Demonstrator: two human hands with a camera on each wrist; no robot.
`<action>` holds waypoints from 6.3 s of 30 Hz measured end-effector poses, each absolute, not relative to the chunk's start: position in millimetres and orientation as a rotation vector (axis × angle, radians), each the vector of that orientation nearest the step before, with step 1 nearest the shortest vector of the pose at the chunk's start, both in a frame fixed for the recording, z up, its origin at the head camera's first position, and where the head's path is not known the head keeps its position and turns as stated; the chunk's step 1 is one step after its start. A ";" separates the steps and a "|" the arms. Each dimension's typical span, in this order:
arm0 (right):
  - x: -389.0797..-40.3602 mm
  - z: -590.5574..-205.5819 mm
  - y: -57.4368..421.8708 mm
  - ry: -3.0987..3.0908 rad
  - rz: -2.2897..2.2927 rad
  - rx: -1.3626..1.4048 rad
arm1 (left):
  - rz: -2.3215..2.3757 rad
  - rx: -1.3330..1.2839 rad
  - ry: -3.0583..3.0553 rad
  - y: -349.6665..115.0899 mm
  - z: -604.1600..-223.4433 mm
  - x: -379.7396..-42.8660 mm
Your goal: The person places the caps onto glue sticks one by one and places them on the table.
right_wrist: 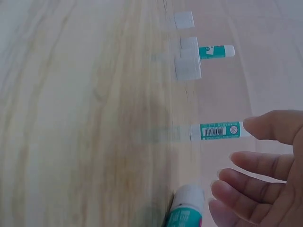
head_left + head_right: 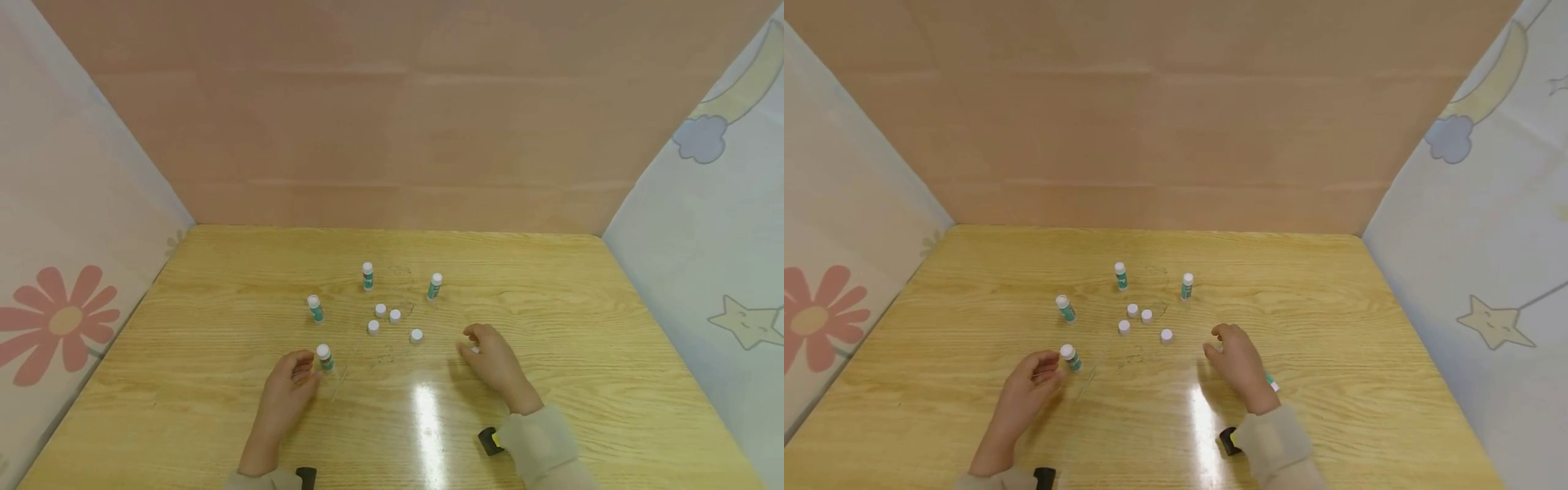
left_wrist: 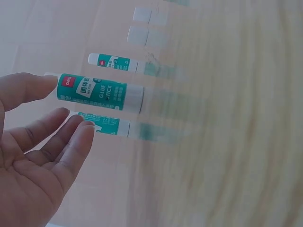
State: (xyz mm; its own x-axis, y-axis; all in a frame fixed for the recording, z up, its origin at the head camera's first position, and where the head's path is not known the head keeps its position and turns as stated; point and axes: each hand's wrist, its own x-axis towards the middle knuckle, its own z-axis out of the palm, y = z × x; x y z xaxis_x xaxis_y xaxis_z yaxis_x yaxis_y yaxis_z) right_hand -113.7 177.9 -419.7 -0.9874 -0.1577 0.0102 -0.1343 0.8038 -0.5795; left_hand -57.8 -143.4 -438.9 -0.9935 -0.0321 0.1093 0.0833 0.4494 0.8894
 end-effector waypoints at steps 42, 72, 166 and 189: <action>-134.5 -439.3 119.0 2.726 -1.132 -0.519 | -1.668 -0.009 -2.642 -137.4 -447.0 -77.3; -125.8 -444.3 115.7 2.839 -0.907 -0.625 | -1.677 -0.035 -2.688 -132.2 -451.1 -78.6; -84.2 -407.6 108.5 2.280 -1.855 -0.529 | -1.547 -0.503 -2.691 -98.2 -430.3 -67.4; -81.0 -407.5 106.3 2.298 -1.814 -0.530 | -1.534 -0.528 -2.723 -95.4 -428.6 -65.7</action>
